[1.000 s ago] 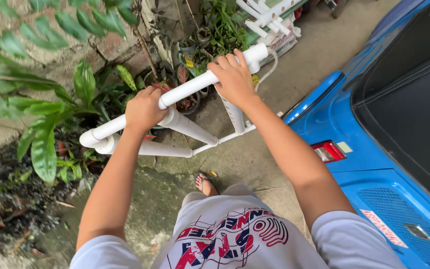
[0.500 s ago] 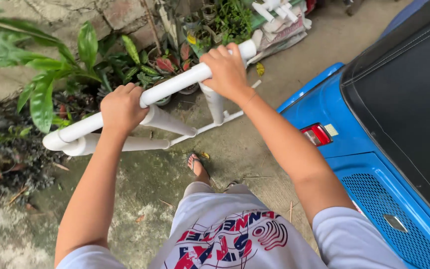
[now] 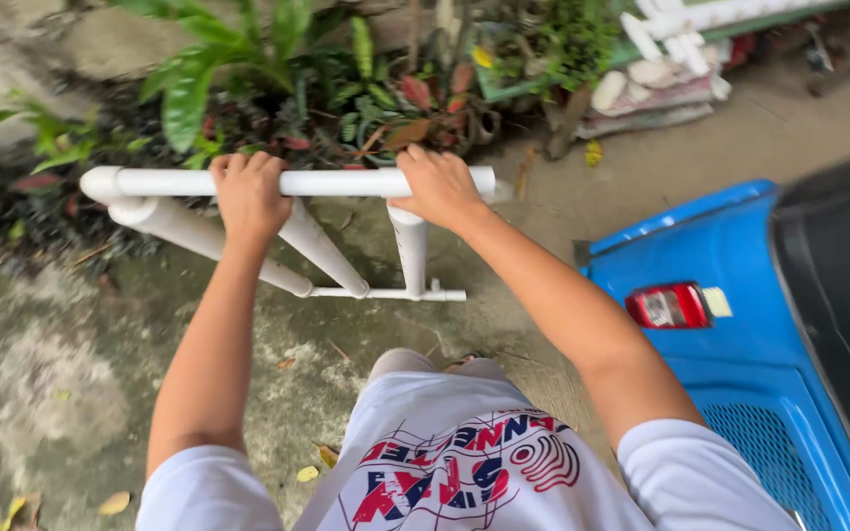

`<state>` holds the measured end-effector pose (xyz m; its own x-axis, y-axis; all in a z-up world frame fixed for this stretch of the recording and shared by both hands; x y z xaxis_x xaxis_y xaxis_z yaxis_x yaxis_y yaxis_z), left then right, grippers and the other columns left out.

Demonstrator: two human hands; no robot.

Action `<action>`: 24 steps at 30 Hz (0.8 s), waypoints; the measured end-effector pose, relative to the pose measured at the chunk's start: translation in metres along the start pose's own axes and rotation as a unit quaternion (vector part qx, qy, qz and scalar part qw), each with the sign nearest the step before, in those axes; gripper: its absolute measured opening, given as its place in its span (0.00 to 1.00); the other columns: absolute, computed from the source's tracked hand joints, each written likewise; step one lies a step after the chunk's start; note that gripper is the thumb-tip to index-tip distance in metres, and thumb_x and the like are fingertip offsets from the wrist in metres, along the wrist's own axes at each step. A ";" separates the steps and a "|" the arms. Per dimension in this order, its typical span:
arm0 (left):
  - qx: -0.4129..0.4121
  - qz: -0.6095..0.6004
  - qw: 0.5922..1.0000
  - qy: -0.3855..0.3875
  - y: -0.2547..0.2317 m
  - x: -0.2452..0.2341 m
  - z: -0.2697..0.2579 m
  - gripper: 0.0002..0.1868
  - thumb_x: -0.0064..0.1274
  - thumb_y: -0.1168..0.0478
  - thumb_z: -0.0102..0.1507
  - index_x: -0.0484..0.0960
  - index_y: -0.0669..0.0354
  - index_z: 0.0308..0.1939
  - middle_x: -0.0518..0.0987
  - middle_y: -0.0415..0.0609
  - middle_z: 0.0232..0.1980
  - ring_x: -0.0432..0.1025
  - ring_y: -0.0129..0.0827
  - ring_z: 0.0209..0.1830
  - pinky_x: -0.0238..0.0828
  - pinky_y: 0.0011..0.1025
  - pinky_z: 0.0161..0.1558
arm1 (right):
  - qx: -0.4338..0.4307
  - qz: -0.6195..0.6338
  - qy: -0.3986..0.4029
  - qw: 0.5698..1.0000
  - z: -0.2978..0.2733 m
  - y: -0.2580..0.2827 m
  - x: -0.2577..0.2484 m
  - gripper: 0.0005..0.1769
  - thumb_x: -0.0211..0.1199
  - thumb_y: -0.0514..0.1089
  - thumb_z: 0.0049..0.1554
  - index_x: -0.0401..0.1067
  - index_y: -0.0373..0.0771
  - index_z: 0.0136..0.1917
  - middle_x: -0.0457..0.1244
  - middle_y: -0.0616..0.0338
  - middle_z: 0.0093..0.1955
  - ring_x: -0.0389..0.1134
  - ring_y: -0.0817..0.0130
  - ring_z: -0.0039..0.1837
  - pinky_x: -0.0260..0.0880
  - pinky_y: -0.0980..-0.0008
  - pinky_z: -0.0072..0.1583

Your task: Assemble a structure using white PVC pipes and connectors.

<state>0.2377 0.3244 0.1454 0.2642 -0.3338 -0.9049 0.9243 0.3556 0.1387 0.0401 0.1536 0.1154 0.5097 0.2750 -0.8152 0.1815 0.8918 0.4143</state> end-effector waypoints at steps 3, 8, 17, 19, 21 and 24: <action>-0.022 -0.009 1.000 -0.008 0.018 -0.005 -0.006 0.13 0.59 0.63 0.48 0.82 0.53 0.37 0.78 0.44 0.41 0.70 0.43 0.49 0.59 0.45 0.60 | 0.005 0.015 0.097 0.995 0.013 0.019 0.017 0.30 0.76 0.59 0.45 0.69 0.37 0.50 0.65 0.51 0.48 0.71 0.51 0.49 0.69 0.53 0.49; -0.023 -0.044 0.999 0.013 0.031 -0.001 -0.015 0.10 0.59 0.64 0.49 0.80 0.54 0.35 0.76 0.46 0.40 0.70 0.45 0.50 0.61 0.44 0.61 | 0.006 0.057 0.224 0.973 0.015 0.036 0.032 0.31 0.76 0.57 0.42 0.70 0.41 0.52 0.66 0.48 0.47 0.71 0.45 0.47 0.70 0.48 0.48; 0.011 -0.210 0.978 0.003 0.014 -0.043 -0.017 0.28 0.58 0.64 0.45 0.81 0.54 0.51 0.74 0.51 0.52 0.66 0.47 0.61 0.52 0.48 0.66 | 0.071 0.108 0.308 0.943 -0.002 0.029 0.047 0.35 0.77 0.53 0.39 0.70 0.43 0.58 0.70 0.45 0.49 0.72 0.44 0.52 0.72 0.51 0.54; -0.052 -0.229 0.970 -0.059 0.018 -0.040 -0.026 0.32 0.58 0.65 0.47 0.78 0.56 0.58 0.74 0.53 0.58 0.64 0.47 0.67 0.51 0.47 0.70 | 0.079 0.110 0.308 0.942 -0.003 0.034 0.042 0.36 0.76 0.52 0.39 0.69 0.43 0.59 0.70 0.45 0.49 0.72 0.44 0.52 0.72 0.51 0.54; -0.114 -0.247 0.955 -0.116 0.025 -0.027 -0.042 0.37 0.58 0.65 0.49 0.75 0.57 0.65 0.73 0.54 0.65 0.62 0.46 0.72 0.51 0.46 0.74 | 0.091 0.118 0.311 0.939 -0.014 0.042 0.042 0.36 0.76 0.52 0.39 0.69 0.44 0.60 0.70 0.45 0.50 0.72 0.44 0.52 0.72 0.51 0.54; -0.418 -0.307 0.816 -0.256 0.061 0.015 -0.078 0.47 0.64 0.63 0.51 0.60 0.60 0.72 0.63 0.60 0.69 0.60 0.47 0.72 0.59 0.45 0.71 | 0.074 0.127 0.299 0.943 -0.022 0.055 0.038 0.35 0.76 0.51 0.41 0.69 0.44 0.60 0.70 0.44 0.50 0.72 0.43 0.53 0.71 0.50 0.55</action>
<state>0.2766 0.4091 0.1089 0.1014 -0.9178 -0.3839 0.4710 0.3841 -0.7941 0.0507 0.2208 0.0986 -0.0053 0.6663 -0.7457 0.2544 0.7220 0.6434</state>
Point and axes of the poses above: each hand's wrist, its own z-axis towards the middle knuckle, its own x-axis out of the palm, y = z × x, the point moved 6 cm from there along z, towards the middle knuckle
